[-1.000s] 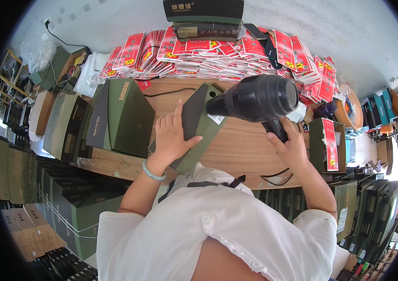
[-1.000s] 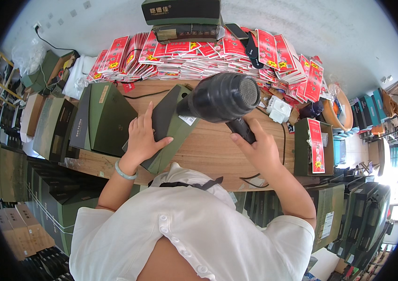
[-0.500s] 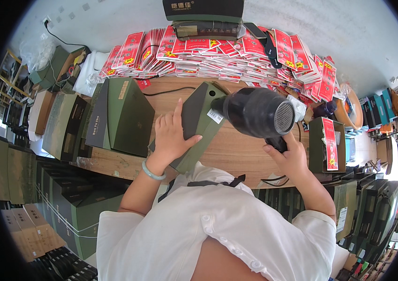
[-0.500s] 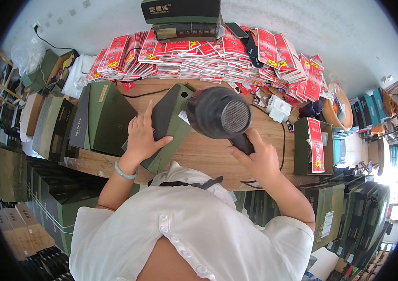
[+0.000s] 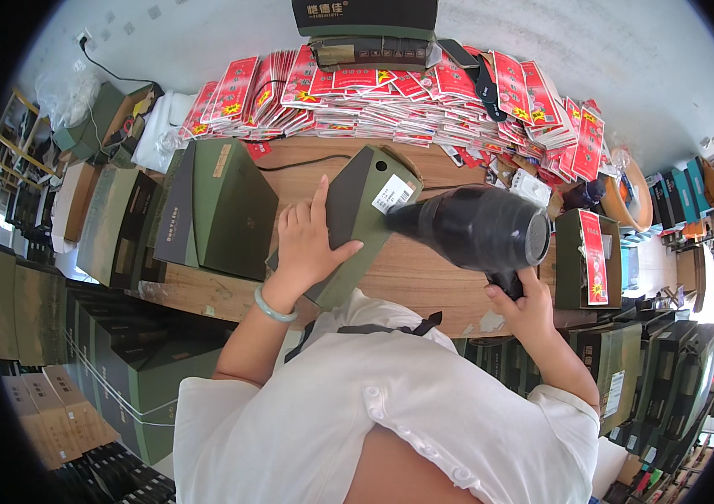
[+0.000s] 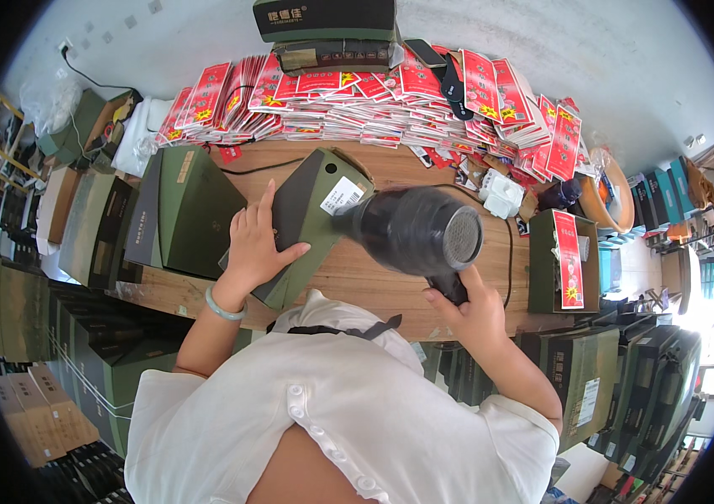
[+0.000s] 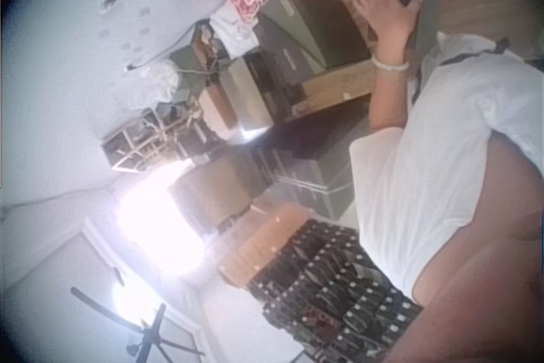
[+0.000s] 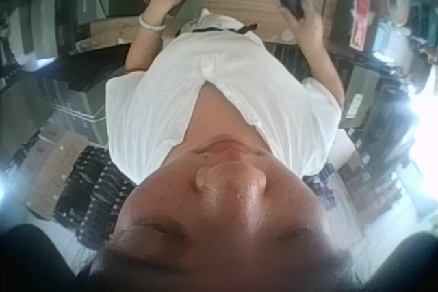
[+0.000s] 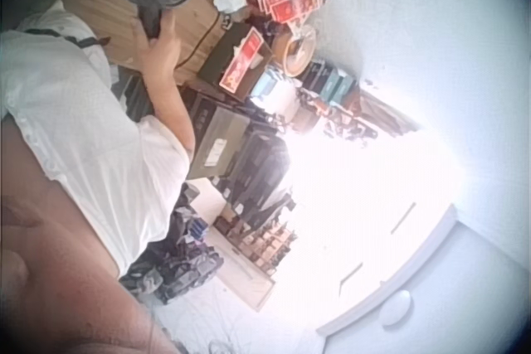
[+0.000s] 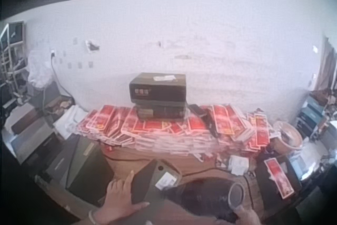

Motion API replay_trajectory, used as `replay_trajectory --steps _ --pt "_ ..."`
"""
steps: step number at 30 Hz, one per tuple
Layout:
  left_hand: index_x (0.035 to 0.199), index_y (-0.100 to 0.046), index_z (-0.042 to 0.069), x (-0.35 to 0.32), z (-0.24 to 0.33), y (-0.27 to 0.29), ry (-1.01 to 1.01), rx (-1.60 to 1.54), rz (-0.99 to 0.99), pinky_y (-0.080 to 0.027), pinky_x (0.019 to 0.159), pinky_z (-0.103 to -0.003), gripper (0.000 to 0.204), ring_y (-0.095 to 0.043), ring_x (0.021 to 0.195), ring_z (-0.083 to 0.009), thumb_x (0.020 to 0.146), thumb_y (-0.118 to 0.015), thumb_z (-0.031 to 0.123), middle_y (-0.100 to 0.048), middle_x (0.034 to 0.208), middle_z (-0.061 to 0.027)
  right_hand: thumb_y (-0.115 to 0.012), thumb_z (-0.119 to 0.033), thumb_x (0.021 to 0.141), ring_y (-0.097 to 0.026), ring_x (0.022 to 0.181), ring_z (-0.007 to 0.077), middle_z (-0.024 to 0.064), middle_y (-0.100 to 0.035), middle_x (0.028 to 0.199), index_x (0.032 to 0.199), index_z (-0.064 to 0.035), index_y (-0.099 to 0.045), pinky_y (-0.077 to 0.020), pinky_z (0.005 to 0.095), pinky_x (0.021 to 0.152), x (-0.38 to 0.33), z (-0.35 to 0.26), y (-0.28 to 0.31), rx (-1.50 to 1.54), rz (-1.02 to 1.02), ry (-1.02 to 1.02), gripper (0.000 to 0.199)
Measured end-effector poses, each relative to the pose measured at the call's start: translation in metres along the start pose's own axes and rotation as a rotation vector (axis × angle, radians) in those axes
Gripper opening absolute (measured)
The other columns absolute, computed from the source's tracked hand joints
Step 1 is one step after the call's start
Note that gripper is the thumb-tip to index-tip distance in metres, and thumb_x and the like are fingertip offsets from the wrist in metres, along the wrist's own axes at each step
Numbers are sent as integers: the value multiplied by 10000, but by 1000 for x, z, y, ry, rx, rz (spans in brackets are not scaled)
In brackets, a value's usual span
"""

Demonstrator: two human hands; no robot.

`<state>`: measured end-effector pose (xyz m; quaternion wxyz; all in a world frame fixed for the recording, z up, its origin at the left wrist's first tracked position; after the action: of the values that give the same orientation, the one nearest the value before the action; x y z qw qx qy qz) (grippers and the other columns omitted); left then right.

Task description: The person packs items into green cardboard boxes, places red packets inside, closes the boxes, and uses a handheld heat gun to apply heat to the labels. The person then stacks the sealed boxes on the floor.

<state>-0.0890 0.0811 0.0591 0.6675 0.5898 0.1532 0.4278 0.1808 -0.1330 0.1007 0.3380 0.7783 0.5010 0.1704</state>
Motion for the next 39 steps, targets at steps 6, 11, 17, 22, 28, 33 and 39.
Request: replay_trajectory --steps 6,11,17,22,28,33,39 --pt "1541 -132 33 0 -1 -1 5 -9 -14 -321 1023 -495 1194 -510 1040 -344 672 -802 502 -527 1093 -172 -801 -321 787 -612 567 232 89 -679 765 1219 -80 -566 -495 317 597 -2 0 -2 64 35 58 547" --pt "1544 -120 39 1 -3 -2 26 -20 -46 -314 1028 -500 1196 -501 1055 -347 675 -803 498 -520 1109 -175 -789 -313 801 -597 548 244 96 -672 759 1225 -74 -559 -489 314 588 4 -8 5 43 90 90 539" --pt "1541 -127 36 1 -2 -2 19 -25 -37 -304 1037 -504 1190 -492 1069 -351 676 -802 496 -512 1124 -181 -760 -318 831 -568 520 232 120 -627 684 1218 -58 -555 -463 316 558 20 -6 13 37 123 54 509" --pt "1535 -141 27 0 -1 -1 15 -24 -25 -305 1035 -500 1183 -492 1069 -348 674 -804 496 -513 1124 -176 -742 -317 848 -546 508 189 102 -591 641 1219 -62 -549 -447 312 540 34 -6 15 87 103 -12 490" --pt "1535 -144 27 1 0 0 14 -35 -30 -309 1029 -497 1184 -495 1063 -341 672 -808 493 -514 1112 -165 -739 -358 851 -535 506 192 98 -599 670 1237 -82 -544 -435 299 537 45 -13 13 67 99 -7 513" --pt "1533 -154 22 0 0 -1 8 -32 -23 -321 1017 -480 1175 -502 1053 -344 677 -804 498 -517 1106 -167 -743 -389 841 -584 561 199 108 -641 775 1240 -86 -542 -455 301 561 52 -29 14 -45 112 73 540" --pt "1534 -135 11 -1 2 0 19 -23 -33 -318 1030 -479 1194 -505 1063 -347 678 -802 509 -516 1115 -171 -748 -409 829 -600 579 255 124 -660 814 1237 -95 -547 -480 339 581 55 -39 12 -110 164 228 553"
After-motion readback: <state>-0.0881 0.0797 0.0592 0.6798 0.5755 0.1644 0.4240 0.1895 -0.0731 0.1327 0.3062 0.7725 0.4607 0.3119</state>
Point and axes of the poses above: each hand's wrist, its own x-axis towards the middle knuckle, its own y-axis out of the back of the hand, z = x × y, the point moved 5 cm from there along x, towards the middle knuckle
